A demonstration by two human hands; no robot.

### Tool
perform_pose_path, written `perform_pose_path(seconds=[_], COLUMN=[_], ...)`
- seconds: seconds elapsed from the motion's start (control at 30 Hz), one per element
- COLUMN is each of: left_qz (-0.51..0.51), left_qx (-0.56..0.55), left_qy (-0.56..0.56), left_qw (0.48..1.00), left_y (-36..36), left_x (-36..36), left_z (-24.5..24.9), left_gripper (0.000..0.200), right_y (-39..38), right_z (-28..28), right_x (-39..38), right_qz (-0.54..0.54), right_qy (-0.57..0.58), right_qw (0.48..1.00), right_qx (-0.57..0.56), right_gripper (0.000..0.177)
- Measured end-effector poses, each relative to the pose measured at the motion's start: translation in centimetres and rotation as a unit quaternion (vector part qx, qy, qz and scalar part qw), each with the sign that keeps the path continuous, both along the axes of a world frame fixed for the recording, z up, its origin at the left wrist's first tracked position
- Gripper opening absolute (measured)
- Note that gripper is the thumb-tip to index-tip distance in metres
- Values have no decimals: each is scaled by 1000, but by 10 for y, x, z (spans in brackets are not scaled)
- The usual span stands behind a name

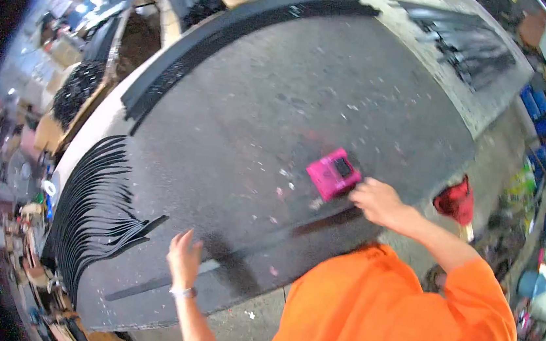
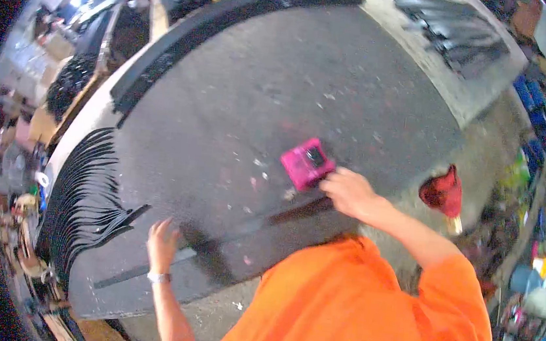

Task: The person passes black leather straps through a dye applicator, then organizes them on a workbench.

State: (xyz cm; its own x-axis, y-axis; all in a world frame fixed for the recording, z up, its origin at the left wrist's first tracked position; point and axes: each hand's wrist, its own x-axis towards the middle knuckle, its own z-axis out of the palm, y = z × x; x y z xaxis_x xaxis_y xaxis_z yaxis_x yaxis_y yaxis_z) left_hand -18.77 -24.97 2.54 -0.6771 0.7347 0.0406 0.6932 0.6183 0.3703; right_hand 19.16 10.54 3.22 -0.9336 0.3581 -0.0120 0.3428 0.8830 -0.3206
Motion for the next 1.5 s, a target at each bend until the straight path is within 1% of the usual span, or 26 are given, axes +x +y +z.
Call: perform_pose_path(seconds=[0.03,0.07,0.1,0.13,0.2,0.3,0.4,0.63,0.73,0.83,0.93,1.07,1.13,1.17,1.23,1.27,1.37,1.4,1.43,1.5], left_qz=[-84,-164,-245,-309,-277,-264,-249,-248,-249,-252,-249,-234,-223,-215,-200,-195,-175,-171,-167,-162], left_qx=[59,97,102,134,69,144,121,118,120,129,133,122,121,110,107,105,99,91,85,75], left_qy=[-53,-80,-91,-121,-125,-31,57,102,116,132,144,132,141,149,152,155,169,175,181,187], left_qw=[993,979,960,934,950,953,959,956,954,950,948,955,957,959,962,963,965,965,966,966], left_y=[45,82,108,123,135,147,154,178,191,209,231,257,264,266,269,270,276,277,279,282], left_x=[37,72,96,112,129,127,129,140,148,158,173,195,201,202,206,208,214,215,217,218], left_z=[5,12,9,0,-8,-6,-2,-12,-19,-26,-30,-31,-33,-34,-34,-33,-30,-29,-29,-27], left_gripper=[49,51,53,51,45,43,45,46,47,47,48,43,41,40,37,35,30,28,27,26], right_y=[-7,-14,-23,-30,-40,-49,-51,-33,-25,-18,7,45,69,82,108,123,160,174,186,211], right_z=[-10,-16,-9,-1,-1,2,-7,-20,-15,-20,-23,-19,-13,-14,1,-3,4,3,6,14], right_x=[-15,-32,-46,-59,-81,-100,-112,-103,-94,-90,-78,-47,-27,-17,13,28,74,90,106,141], right_qz=[53,88,75,66,37,24,7,0,-3,-12,-8,4,8,-10,-14,-20,-64,-76,-100,-126], right_qy=[50,79,87,98,115,155,174,114,115,132,141,134,94,79,64,81,75,90,63,103], right_qw=[997,991,992,992,990,985,981,991,991,989,986,986,990,991,992,990,984,981,977,967], right_qx=[38,66,54,46,70,74,87,69,66,63,84,101,109,106,105,115,145,158,176,194], right_gripper=[14,21,19,17,19,17,16,15,10,17,11,11,14,14,22,27,16,13,10,5])
